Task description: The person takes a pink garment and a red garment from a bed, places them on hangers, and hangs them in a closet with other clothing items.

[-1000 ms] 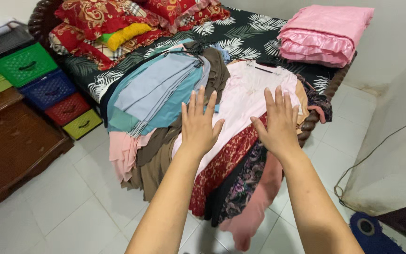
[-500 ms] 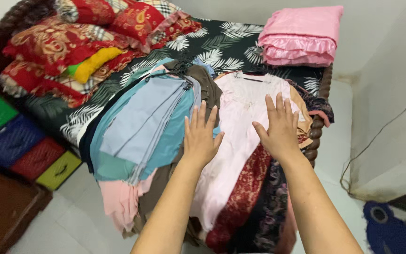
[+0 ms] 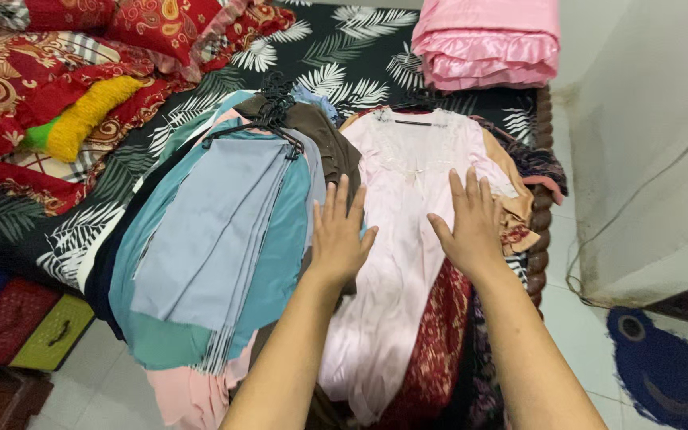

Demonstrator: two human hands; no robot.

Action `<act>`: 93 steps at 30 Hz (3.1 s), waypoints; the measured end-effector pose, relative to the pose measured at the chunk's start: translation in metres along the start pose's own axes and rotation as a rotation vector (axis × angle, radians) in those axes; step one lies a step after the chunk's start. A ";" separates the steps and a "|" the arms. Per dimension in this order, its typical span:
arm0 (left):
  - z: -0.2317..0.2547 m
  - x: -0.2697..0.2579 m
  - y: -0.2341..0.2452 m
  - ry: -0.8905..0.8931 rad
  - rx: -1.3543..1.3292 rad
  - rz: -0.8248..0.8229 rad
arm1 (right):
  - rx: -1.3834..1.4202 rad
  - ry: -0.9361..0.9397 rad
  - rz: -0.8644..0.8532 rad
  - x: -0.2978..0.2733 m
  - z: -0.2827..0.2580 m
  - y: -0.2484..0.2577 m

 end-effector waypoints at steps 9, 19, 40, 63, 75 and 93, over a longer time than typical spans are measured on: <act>-0.046 0.045 -0.102 0.021 0.006 -0.110 | -0.034 -0.079 -0.131 0.050 0.062 -0.087; -0.098 0.057 -0.200 0.091 -0.005 -0.261 | -0.086 -0.160 -0.202 0.077 0.117 -0.166; -0.199 0.064 -0.399 0.653 0.068 -0.710 | -0.353 -0.424 -0.568 -0.007 0.272 -0.351; -0.169 0.028 -0.406 1.236 -0.729 -0.459 | 0.161 -1.151 -0.320 -0.059 0.306 -0.325; -0.069 -0.020 -0.411 0.912 -0.906 -0.848 | 1.036 -1.761 -0.107 -0.012 0.224 -0.254; -0.149 0.008 -0.355 0.483 -0.178 -0.344 | 1.216 -1.552 0.124 0.027 0.213 -0.213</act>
Point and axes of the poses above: each hand's wrist, its own x-axis towards the middle knuckle, its own y-axis out of the back of the hand, z = x × y, the point moved 2 cm from there along x, towards the middle knuckle, and after that the axes turned 15 degrees about z, right-handed, at the moved point
